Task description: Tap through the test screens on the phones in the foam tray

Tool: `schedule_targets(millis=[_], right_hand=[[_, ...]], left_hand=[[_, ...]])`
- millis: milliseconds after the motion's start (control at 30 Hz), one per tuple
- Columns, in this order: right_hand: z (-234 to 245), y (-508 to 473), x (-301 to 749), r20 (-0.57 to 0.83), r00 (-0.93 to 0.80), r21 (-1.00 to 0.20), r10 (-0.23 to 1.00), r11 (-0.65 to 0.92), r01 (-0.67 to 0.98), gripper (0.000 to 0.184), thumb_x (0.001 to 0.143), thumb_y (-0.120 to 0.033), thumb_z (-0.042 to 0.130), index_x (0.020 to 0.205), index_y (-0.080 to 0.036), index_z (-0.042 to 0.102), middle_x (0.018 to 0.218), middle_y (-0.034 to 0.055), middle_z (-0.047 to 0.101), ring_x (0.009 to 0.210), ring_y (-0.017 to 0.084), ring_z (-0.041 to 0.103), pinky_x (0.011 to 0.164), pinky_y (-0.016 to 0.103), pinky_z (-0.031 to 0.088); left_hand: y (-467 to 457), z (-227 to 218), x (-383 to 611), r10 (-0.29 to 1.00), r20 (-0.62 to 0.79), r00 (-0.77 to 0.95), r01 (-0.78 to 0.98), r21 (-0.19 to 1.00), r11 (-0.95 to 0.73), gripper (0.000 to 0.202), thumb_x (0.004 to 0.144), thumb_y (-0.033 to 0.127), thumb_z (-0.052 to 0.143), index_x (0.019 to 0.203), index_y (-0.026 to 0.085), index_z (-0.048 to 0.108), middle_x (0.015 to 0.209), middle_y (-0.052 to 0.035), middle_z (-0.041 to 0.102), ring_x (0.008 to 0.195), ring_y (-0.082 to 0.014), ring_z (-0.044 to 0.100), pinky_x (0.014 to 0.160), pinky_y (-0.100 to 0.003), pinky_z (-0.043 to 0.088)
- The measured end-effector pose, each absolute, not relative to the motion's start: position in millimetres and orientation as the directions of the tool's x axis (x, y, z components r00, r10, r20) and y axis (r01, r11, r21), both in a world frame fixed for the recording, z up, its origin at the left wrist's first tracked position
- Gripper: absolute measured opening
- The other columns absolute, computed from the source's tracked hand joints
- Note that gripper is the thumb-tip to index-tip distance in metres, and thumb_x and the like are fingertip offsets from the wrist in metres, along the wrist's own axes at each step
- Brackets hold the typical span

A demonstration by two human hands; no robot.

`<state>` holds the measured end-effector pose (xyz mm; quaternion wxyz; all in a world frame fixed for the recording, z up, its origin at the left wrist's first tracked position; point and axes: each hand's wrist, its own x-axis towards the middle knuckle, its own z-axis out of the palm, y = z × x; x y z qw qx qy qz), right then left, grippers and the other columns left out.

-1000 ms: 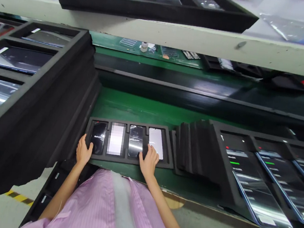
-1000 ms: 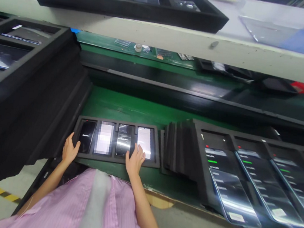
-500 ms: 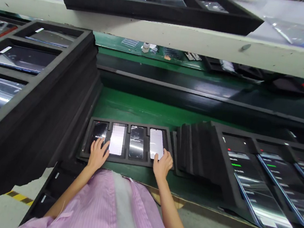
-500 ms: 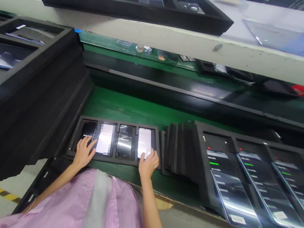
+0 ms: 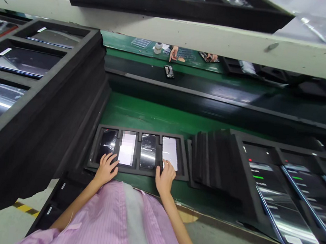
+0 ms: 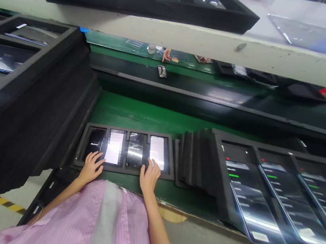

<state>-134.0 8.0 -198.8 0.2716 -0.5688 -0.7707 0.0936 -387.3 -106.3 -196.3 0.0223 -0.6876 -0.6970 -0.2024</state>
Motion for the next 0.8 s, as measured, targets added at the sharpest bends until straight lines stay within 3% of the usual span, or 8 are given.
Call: schedule_targets(millis=[167, 300, 600, 800], right_hand=[[-199, -1, -156, 0.303, -0.452, -0.409, 0.839, 0.543, 0.733, 0.03, 0.09, -0.025, 0.032, 0.105, -0.017, 0.057, 0.092, 0.0081, 0.057, 0.088, 0.019, 0.047, 0.084, 0.035, 0.034], [-201, -1, -166, 0.303, -0.501, -0.391, 0.811, 0.585, 0.711, 0.03, 0.091, -0.023, 0.032, 0.102, -0.017, 0.059, 0.085, 0.0058, 0.057, 0.082, 0.017, 0.047, 0.083, 0.034, 0.034], [-207, 0, -157, 0.338, -0.42, -0.367, 0.842, 0.529, 0.765, 0.029, 0.09, -0.023, 0.033, 0.101, -0.016, 0.059, 0.088, 0.0074, 0.056, 0.084, 0.019, 0.045, 0.085, 0.035, 0.032], [-213, 6, -132, 0.39, -0.244, -0.317, 0.888, 0.378, 0.87, 0.029, 0.088, -0.028, 0.036, 0.105, -0.014, 0.056, 0.094, 0.0101, 0.056, 0.089, 0.021, 0.045, 0.086, 0.038, 0.03]], left_hand=[[-106, -201, -389, 0.933, 0.346, -0.096, 0.958, 0.286, -0.008, 0.027, 0.082, 0.017, 0.043, 0.099, 0.021, 0.064, 0.115, -0.0098, 0.059, 0.113, -0.0261, 0.048, 0.096, -0.05, 0.038], [-105, -201, -390, 0.938, 0.337, -0.084, 0.964, 0.265, -0.009, 0.027, 0.083, 0.018, 0.042, 0.098, 0.02, 0.064, 0.113, -0.0104, 0.06, 0.113, -0.0265, 0.048, 0.096, -0.049, 0.038], [-99, -188, -382, 0.971, 0.225, -0.074, 0.983, 0.183, 0.032, 0.029, 0.083, 0.023, 0.044, 0.105, 0.022, 0.063, 0.118, -0.01, 0.058, 0.115, -0.028, 0.046, 0.096, -0.05, 0.037], [-89, -186, -381, 0.964, 0.249, -0.092, 0.989, 0.137, 0.059, 0.03, 0.084, 0.023, 0.043, 0.107, 0.022, 0.062, 0.117, -0.011, 0.059, 0.113, -0.0278, 0.048, 0.094, -0.047, 0.038]])
